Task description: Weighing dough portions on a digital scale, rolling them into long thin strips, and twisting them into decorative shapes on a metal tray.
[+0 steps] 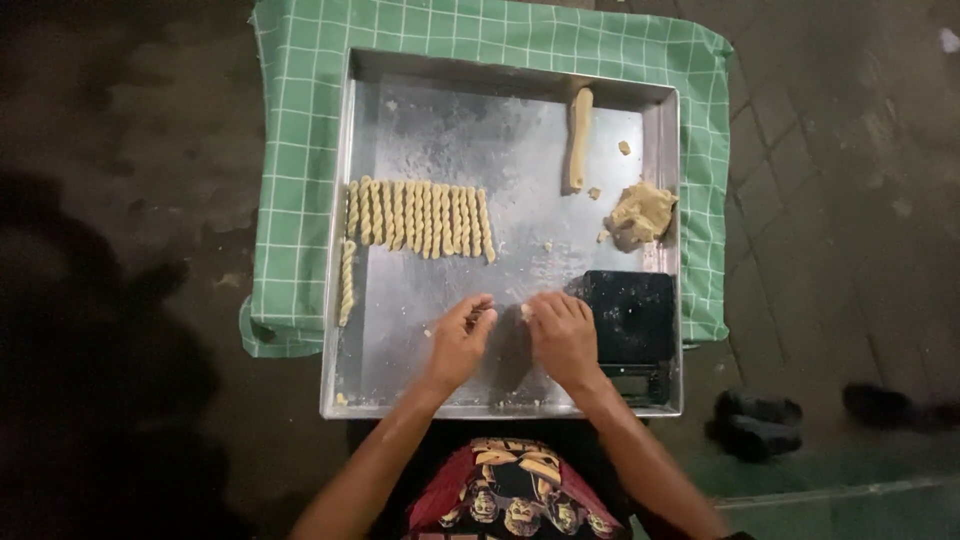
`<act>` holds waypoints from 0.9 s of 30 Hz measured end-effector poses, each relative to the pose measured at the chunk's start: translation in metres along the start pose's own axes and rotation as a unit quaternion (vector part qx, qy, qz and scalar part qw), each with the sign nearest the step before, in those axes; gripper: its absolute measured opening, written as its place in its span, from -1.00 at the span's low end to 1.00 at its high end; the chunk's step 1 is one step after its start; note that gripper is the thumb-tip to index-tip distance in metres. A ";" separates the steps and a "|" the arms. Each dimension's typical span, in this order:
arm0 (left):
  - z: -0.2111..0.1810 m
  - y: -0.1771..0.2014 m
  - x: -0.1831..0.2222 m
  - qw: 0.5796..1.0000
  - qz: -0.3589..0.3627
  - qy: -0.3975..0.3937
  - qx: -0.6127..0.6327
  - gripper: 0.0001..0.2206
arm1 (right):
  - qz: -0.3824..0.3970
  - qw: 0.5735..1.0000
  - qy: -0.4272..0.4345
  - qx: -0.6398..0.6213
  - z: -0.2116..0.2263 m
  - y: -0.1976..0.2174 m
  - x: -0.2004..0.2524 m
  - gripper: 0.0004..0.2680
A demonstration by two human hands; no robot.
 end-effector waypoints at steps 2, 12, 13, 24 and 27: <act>0.012 -0.010 -0.003 1.000 0.016 0.016 0.021 -0.65 | -0.040 0.984 -0.069 -0.160 -0.003 0.009 -0.002 -0.82; -0.009 -0.051 0.025 0.959 0.079 -0.006 0.273 -0.67 | -0.176 0.772 -0.223 -0.568 0.018 0.098 -0.016 -0.68; -0.009 -0.058 0.031 0.959 0.079 -0.005 0.272 -0.67 | -0.176 0.772 -0.225 -0.568 0.015 0.099 -0.025 -0.68; -0.109 -0.037 0.039 0.965 0.115 -0.196 0.131 -0.11 | -0.107 0.718 -0.051 -0.686 0.097 0.141 -0.065 -0.35; -0.120 -0.074 0.086 0.954 0.165 -0.206 0.145 0.03 | -0.150 0.712 -0.106 -0.678 0.035 0.115 -0.080 -0.28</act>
Point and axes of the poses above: each hand's wrist, its own x-axis away from the middle knuckle, its own y-axis out of the back of the hand, z = x × y, the point moved 7 cm from there along -x, towards the middle knuckle, and after that the axes turned 13 degrees about y, right-handed, at the moved point
